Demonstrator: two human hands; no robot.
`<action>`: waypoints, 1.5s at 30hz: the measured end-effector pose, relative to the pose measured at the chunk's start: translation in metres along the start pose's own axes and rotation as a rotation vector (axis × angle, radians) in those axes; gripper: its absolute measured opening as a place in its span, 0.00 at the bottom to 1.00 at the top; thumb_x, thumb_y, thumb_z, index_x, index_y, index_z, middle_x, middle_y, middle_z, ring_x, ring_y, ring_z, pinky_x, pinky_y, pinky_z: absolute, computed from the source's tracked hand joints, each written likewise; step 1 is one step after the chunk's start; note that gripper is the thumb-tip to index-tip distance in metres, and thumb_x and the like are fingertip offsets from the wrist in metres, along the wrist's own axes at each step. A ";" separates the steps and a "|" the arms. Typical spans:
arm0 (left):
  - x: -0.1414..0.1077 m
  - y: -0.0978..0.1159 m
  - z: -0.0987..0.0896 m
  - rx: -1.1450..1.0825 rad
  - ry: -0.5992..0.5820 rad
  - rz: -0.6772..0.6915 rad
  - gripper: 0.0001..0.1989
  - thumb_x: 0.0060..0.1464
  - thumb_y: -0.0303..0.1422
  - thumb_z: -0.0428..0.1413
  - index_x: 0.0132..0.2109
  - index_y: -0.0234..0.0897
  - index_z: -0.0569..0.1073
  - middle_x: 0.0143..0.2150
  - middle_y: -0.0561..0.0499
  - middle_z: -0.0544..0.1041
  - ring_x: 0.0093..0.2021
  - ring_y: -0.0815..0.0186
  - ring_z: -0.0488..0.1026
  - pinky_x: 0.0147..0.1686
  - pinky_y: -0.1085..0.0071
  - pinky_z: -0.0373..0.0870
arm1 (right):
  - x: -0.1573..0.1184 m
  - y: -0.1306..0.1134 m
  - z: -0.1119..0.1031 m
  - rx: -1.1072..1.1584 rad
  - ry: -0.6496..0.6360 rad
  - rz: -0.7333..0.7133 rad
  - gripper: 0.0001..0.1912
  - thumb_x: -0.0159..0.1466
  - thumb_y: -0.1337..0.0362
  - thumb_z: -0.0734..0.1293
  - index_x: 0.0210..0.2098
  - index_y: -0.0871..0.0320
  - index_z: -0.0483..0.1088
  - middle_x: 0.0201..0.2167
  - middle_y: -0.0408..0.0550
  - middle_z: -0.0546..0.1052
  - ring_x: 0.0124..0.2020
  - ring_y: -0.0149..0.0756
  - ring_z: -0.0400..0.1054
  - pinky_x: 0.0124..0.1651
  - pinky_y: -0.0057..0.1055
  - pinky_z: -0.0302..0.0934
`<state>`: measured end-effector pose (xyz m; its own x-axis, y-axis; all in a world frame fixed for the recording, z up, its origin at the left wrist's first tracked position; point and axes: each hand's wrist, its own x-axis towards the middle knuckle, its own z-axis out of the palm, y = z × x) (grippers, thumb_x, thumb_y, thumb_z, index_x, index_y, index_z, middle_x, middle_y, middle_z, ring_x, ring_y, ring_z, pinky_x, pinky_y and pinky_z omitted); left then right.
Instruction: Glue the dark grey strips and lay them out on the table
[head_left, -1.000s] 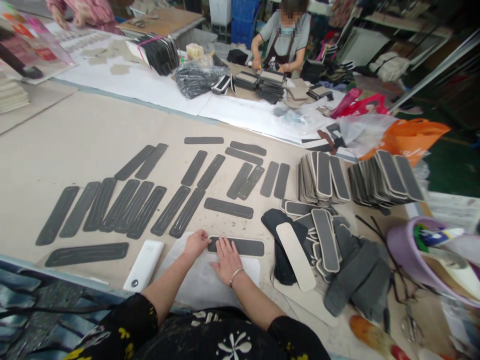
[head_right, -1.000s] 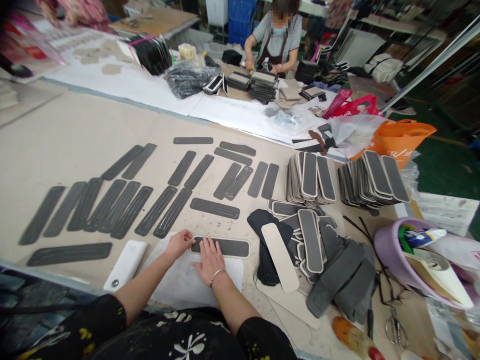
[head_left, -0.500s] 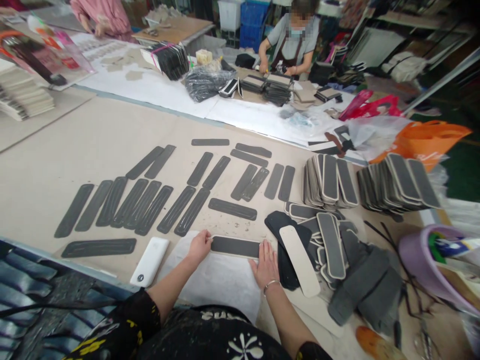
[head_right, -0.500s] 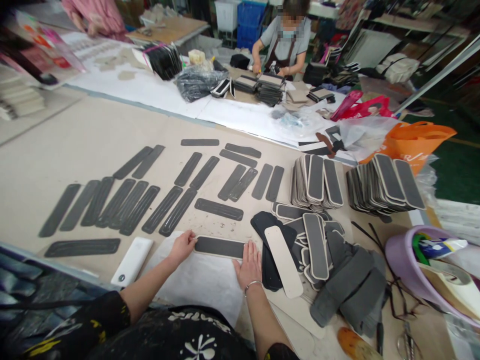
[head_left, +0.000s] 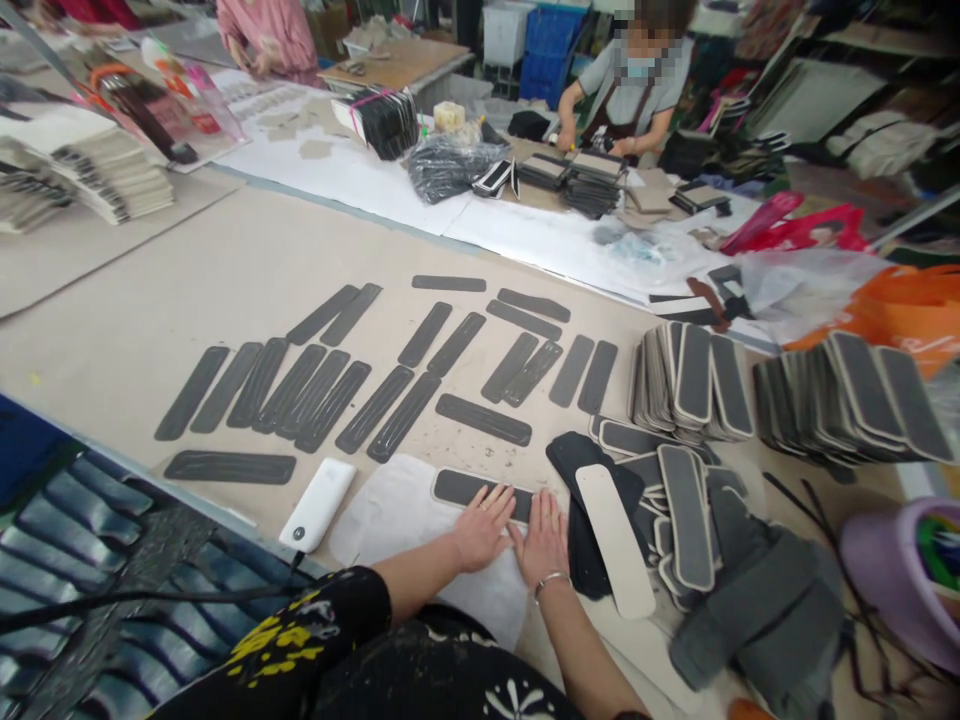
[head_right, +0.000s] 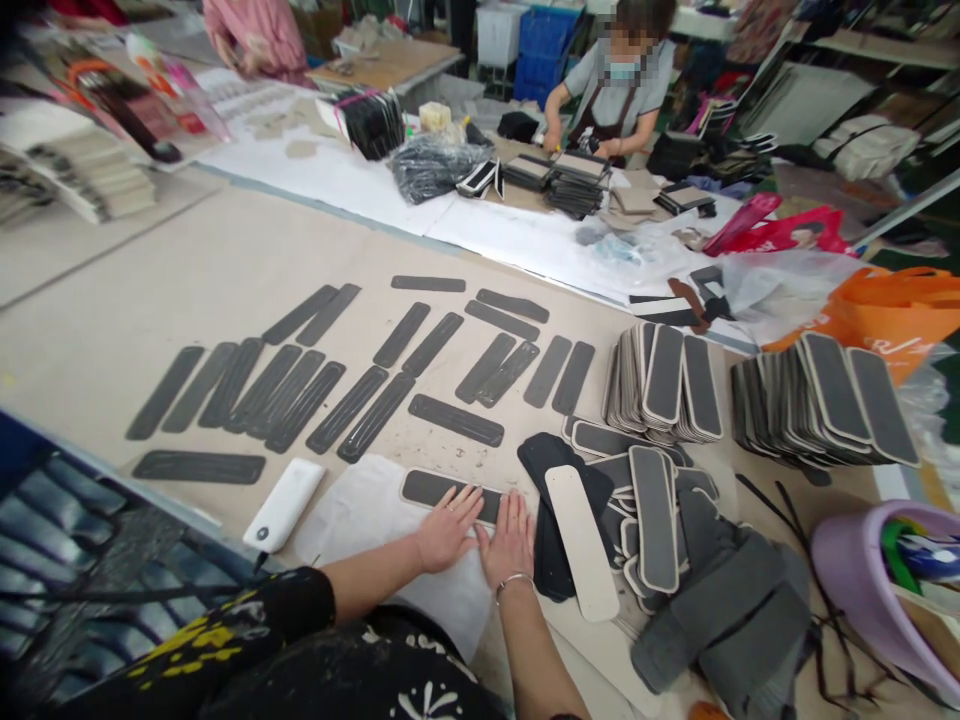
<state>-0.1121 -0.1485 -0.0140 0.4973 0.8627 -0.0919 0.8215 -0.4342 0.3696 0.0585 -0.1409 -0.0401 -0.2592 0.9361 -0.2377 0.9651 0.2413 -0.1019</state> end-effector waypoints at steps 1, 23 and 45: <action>-0.005 -0.011 0.000 0.028 -0.006 -0.021 0.33 0.62 0.48 0.42 0.66 0.29 0.54 0.69 0.39 0.51 0.69 0.54 0.43 0.65 0.52 0.42 | 0.000 0.000 -0.001 0.008 0.008 0.000 0.41 0.65 0.44 0.49 0.65 0.71 0.44 0.69 0.59 0.42 0.69 0.46 0.31 0.67 0.46 0.31; -0.060 -0.091 -0.007 0.157 0.049 -0.152 0.32 0.61 0.45 0.44 0.68 0.34 0.52 0.69 0.43 0.51 0.69 0.53 0.46 0.64 0.53 0.44 | 0.020 -0.081 -0.033 0.270 -0.156 -0.333 0.38 0.65 0.47 0.53 0.67 0.63 0.41 0.69 0.51 0.40 0.69 0.42 0.31 0.68 0.47 0.33; -0.061 -0.092 -0.005 0.164 0.106 -0.161 0.32 0.61 0.48 0.42 0.66 0.35 0.55 0.68 0.43 0.54 0.68 0.55 0.48 0.64 0.55 0.46 | 0.028 0.001 -0.055 0.272 -0.033 0.140 0.40 0.55 0.58 0.68 0.63 0.61 0.53 0.56 0.60 0.66 0.57 0.50 0.60 0.58 0.41 0.54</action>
<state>-0.2191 -0.1599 -0.0378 0.3317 0.9426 -0.0372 0.9262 -0.3180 0.2024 0.0547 -0.1005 0.0066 -0.1300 0.9457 -0.2980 0.9470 0.0294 -0.3199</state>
